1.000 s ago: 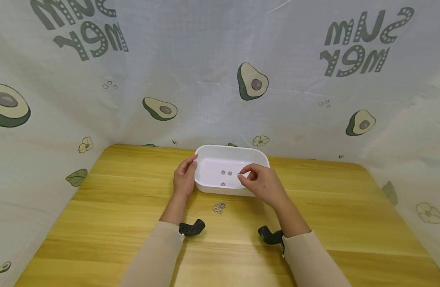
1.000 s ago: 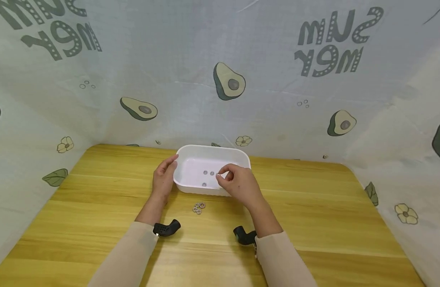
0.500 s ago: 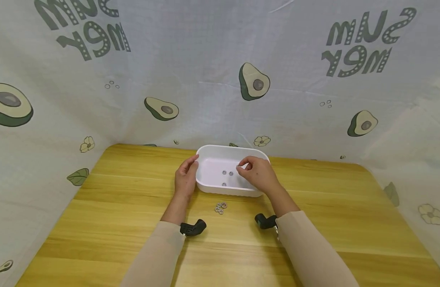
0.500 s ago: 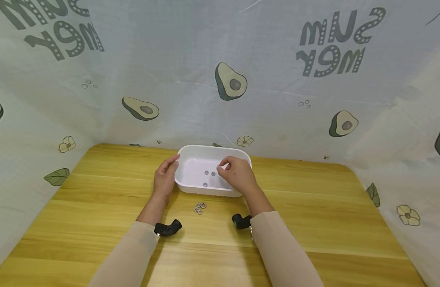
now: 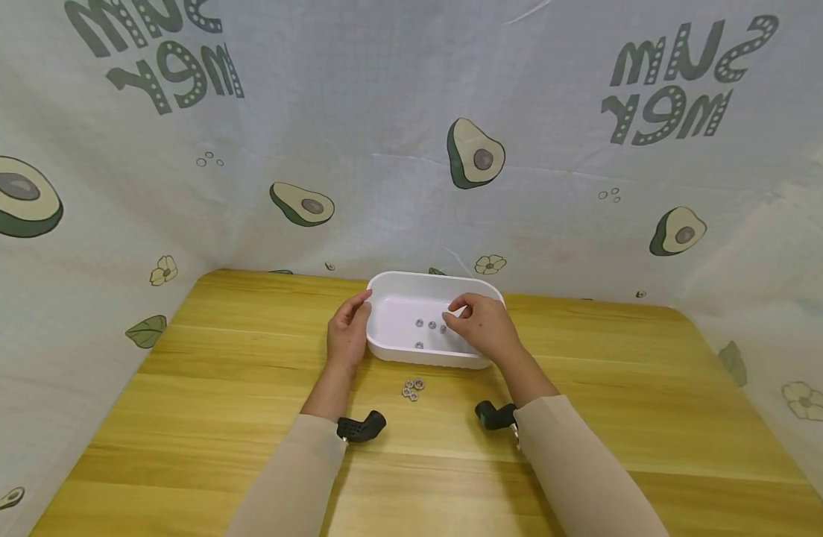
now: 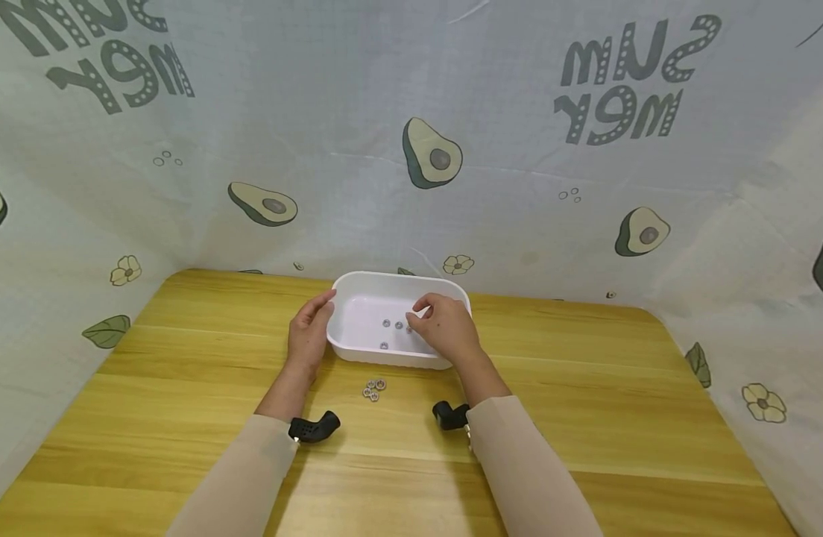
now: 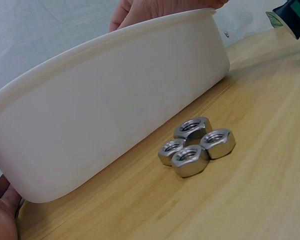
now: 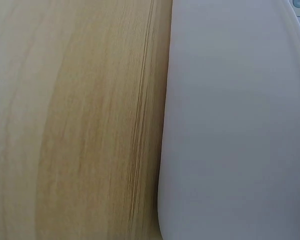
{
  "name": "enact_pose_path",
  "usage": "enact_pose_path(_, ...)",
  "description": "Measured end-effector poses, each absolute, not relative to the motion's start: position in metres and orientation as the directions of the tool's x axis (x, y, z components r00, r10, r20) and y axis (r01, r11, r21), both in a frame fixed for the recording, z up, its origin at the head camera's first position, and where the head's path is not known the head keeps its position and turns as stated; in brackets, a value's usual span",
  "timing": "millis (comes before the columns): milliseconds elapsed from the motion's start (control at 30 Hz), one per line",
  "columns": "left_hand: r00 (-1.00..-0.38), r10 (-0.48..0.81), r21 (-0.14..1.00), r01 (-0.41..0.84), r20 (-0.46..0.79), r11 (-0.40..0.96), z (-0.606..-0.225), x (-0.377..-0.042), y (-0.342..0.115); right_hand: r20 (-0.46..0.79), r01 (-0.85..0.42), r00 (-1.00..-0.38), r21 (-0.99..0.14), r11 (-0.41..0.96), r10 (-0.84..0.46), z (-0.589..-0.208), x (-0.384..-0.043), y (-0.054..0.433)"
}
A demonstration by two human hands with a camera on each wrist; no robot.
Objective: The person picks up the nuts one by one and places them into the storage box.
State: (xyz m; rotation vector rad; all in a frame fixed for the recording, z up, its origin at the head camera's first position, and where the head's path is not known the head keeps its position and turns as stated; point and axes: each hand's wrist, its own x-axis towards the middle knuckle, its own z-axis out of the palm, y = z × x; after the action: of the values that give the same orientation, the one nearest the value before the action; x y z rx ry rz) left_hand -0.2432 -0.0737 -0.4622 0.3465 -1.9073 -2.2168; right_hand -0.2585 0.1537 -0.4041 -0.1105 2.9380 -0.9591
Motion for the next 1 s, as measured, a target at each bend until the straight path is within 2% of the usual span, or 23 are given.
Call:
enact_pose_path(633,-0.954,-0.294,0.989,-0.008,-0.052,-0.15,-0.463,-0.244,-0.074,0.038,-0.06,-0.998,-0.645,0.762,-0.047,-0.403,-0.257,0.155)
enact_pose_path(1000,-0.956,-0.289,0.988,-0.011,-0.055,-0.154,-0.463,-0.243,-0.075,0.105,-0.115,-0.993,-0.69,0.714,-0.058,-0.387,-0.231,0.148)
